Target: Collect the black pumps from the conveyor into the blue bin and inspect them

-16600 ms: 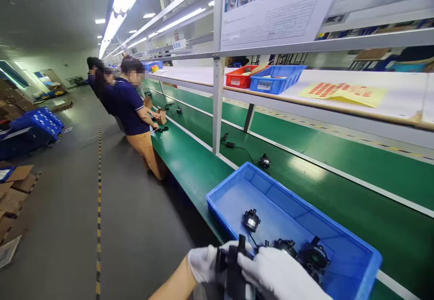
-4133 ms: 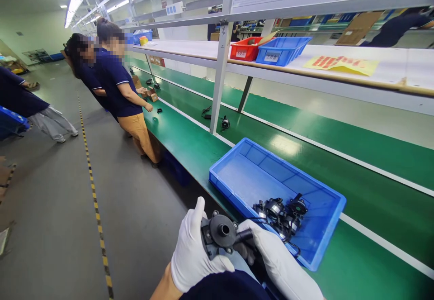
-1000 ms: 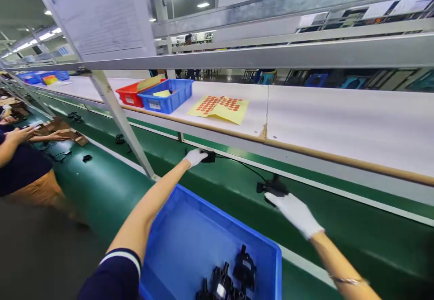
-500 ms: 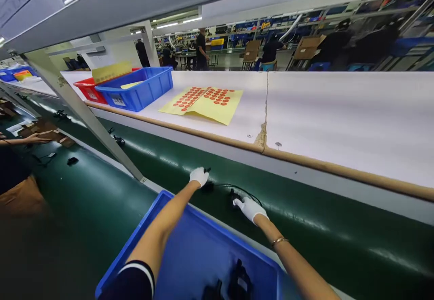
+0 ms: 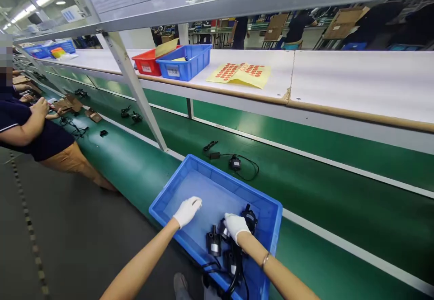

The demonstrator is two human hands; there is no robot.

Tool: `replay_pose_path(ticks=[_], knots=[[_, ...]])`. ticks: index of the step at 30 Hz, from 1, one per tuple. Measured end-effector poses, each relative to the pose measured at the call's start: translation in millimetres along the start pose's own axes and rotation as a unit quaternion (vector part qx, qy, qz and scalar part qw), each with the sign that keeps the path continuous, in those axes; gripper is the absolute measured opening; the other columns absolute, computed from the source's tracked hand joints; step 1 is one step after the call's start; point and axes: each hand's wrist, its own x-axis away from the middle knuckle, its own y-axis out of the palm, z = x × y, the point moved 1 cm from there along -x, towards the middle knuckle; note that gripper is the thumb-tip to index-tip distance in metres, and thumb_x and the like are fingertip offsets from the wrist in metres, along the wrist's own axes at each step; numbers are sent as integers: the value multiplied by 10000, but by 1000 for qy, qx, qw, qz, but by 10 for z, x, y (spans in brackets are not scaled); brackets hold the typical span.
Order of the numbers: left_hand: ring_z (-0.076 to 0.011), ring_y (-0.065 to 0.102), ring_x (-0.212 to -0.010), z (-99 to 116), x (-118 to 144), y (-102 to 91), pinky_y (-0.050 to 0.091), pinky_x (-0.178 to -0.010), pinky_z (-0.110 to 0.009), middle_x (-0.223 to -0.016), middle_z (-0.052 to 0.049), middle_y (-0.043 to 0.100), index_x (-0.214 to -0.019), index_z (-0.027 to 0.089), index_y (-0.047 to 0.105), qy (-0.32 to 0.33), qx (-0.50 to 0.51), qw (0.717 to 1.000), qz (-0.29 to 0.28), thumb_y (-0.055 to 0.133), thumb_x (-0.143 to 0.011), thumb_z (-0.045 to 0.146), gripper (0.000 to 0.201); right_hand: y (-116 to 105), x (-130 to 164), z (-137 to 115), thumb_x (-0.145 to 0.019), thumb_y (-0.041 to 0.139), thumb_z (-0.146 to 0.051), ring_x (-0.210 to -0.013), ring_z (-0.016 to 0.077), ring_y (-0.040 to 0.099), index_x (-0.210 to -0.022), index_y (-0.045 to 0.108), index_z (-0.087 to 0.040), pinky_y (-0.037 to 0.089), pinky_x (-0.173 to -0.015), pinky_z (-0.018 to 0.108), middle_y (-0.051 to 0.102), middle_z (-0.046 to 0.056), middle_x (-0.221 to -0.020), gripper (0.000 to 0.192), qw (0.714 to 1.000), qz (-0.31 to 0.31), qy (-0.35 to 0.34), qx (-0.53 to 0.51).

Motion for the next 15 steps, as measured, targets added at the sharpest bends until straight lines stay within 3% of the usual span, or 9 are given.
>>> replay_pose_path(ticks=[4, 7, 10, 12, 15], knots=[[-196, 667, -959, -354, 415, 58, 506, -963, -449, -989, -46, 704, -1025, 159, 669, -30, 70, 997, 10, 546, -981, 475, 342, -110, 147, 27, -988, 630, -324, -902, 175, 696, -1096, 670, -133, 590, -817, 366, 708, 51, -1036, 223, 998, 50, 0, 41], [-232, 637, -1089, -380, 557, 36, 440, -1056, -503, -1113, -82, 692, -1109, 161, 655, -30, 146, 989, 21, 561, -965, 486, 367, -385, 435, 22, -1008, 587, -293, -866, 169, 681, -1073, 661, -130, 567, -792, 347, 701, 42, -982, 191, 989, 129, -20, 67], [-254, 560, -1259, -191, 623, 40, 345, -1158, -472, -1345, -138, 614, -1278, 187, 598, -3, 246, 969, -4, 568, -943, 521, 474, -744, 877, -108, -1054, 436, -237, -856, 208, 659, -1061, 655, -111, 505, -761, 343, 692, 94, -923, 253, 969, 216, -64, 96], [-268, 549, -1294, 9, 702, 56, 371, -1144, -449, -1440, -148, 558, -1379, 200, 537, 24, 320, 946, -53, 519, -941, 593, 588, -941, 1212, -258, -1060, 358, -221, -823, 237, 647, -1075, 656, -110, 469, -716, 343, 683, 117, -874, 318, 952, 260, -112, 113], [-309, 588, -1255, 260, 975, 71, 448, -1062, -485, -1428, -144, 577, -1433, 202, 507, 50, 406, 901, -142, 401, -919, 736, 749, -1021, 1660, -485, -1010, 391, -164, -727, 229, 646, -1129, 644, -136, 453, -642, 318, 678, 84, -796, 282, 914, 317, -215, 133]])
